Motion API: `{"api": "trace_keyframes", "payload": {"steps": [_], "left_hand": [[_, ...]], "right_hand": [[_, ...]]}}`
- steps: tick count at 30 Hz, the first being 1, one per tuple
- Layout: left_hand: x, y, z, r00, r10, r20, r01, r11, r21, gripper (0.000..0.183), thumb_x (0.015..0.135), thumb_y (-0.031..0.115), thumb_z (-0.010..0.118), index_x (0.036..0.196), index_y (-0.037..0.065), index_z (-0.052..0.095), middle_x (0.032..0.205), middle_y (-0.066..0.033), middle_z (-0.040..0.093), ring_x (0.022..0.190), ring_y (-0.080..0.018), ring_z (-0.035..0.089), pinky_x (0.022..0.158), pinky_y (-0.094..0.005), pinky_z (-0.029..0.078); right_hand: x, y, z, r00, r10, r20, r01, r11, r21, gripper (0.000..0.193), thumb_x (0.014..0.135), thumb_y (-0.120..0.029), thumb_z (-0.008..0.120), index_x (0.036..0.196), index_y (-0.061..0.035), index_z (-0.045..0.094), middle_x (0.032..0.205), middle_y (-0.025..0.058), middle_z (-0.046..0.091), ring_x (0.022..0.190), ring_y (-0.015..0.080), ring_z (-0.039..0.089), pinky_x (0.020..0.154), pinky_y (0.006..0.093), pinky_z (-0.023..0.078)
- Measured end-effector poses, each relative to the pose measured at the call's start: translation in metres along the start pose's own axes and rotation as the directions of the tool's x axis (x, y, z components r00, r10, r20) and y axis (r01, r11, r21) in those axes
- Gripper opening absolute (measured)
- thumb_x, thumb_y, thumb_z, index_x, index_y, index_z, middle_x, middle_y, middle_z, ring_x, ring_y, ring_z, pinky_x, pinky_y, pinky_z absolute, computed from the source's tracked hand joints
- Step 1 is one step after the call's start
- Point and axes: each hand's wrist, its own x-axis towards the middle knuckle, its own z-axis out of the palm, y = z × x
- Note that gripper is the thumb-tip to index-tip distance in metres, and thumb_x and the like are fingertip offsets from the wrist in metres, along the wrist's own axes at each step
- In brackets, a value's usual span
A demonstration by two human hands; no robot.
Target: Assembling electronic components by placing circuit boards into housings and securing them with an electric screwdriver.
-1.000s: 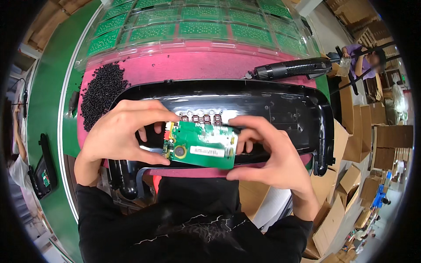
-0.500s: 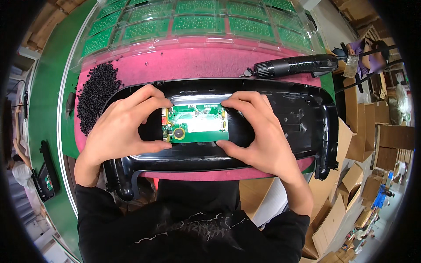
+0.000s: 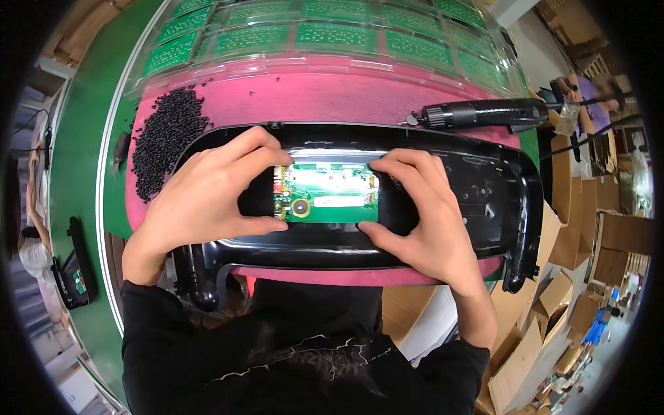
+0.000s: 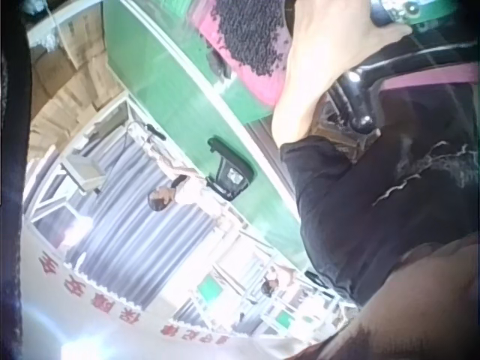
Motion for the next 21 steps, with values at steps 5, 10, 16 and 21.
{"api": "trace_keyframes", "payload": {"steps": [5, 10, 16, 21], "left_hand": [[0.003, -0.007, -0.002, 0.997, 0.077, -0.021, -0.077, 0.997, 0.014, 0.057, 0.063, 0.020, 0.084, 0.110, 0.001, 0.057, 0.108, -0.0084, 0.055, 0.085, -0.0301, 0.064, 0.068, -0.0370, 0.053], [0.006, -0.012, -0.008, 0.998, 0.058, 0.027, -0.059, 0.998, 0.034, 0.055, 0.068, 0.021, 0.082, 0.111, -0.001, 0.055, 0.109, -0.0099, 0.053, 0.097, -0.0277, 0.062, 0.070, -0.0366, 0.055], [-0.001, -0.013, -0.012, 0.996, 0.094, -0.001, -0.094, 0.994, 0.050, 0.058, 0.072, 0.020, 0.080, 0.117, -0.003, 0.051, 0.114, -0.0106, 0.050, 0.101, -0.0284, 0.061, 0.072, -0.0375, 0.056], [0.005, -0.041, -0.046, 0.926, 0.101, -0.363, -0.095, 0.995, 0.036, 0.025, 0.079, 0.012, 0.071, 0.099, 0.000, 0.063, 0.084, -0.0160, 0.062, 0.083, -0.0334, 0.064, 0.071, -0.0407, 0.051]], "right_hand": [[0.006, -0.004, -0.002, 0.999, 0.035, 0.014, -0.034, 0.998, -0.051, 0.061, 0.059, -0.007, 0.081, 0.116, -0.0030, 0.060, 0.116, 0.0137, 0.054, 0.107, 0.0318, 0.052, 0.094, 0.0387, 0.043], [0.017, -0.006, -0.004, 0.997, 0.059, 0.047, -0.055, 0.995, -0.088, 0.064, 0.058, -0.005, 0.080, 0.118, -0.0021, 0.058, 0.117, 0.0141, 0.053, 0.110, 0.0326, 0.051, 0.097, 0.0391, 0.042], [0.023, -0.022, -0.020, 0.974, 0.126, 0.187, -0.118, 0.992, -0.053, 0.084, 0.058, -0.004, 0.079, 0.135, -0.0018, 0.049, 0.127, 0.0159, 0.052, 0.114, 0.0310, 0.050, 0.100, 0.0368, 0.040], [0.012, 0.028, -0.090, 0.902, 0.301, -0.309, -0.314, 0.949, 0.008, 0.060, 0.086, -0.012, 0.066, 0.142, -0.0082, 0.045, 0.121, 0.0060, 0.055, 0.109, 0.0155, 0.052, 0.092, 0.0278, 0.040]]}}
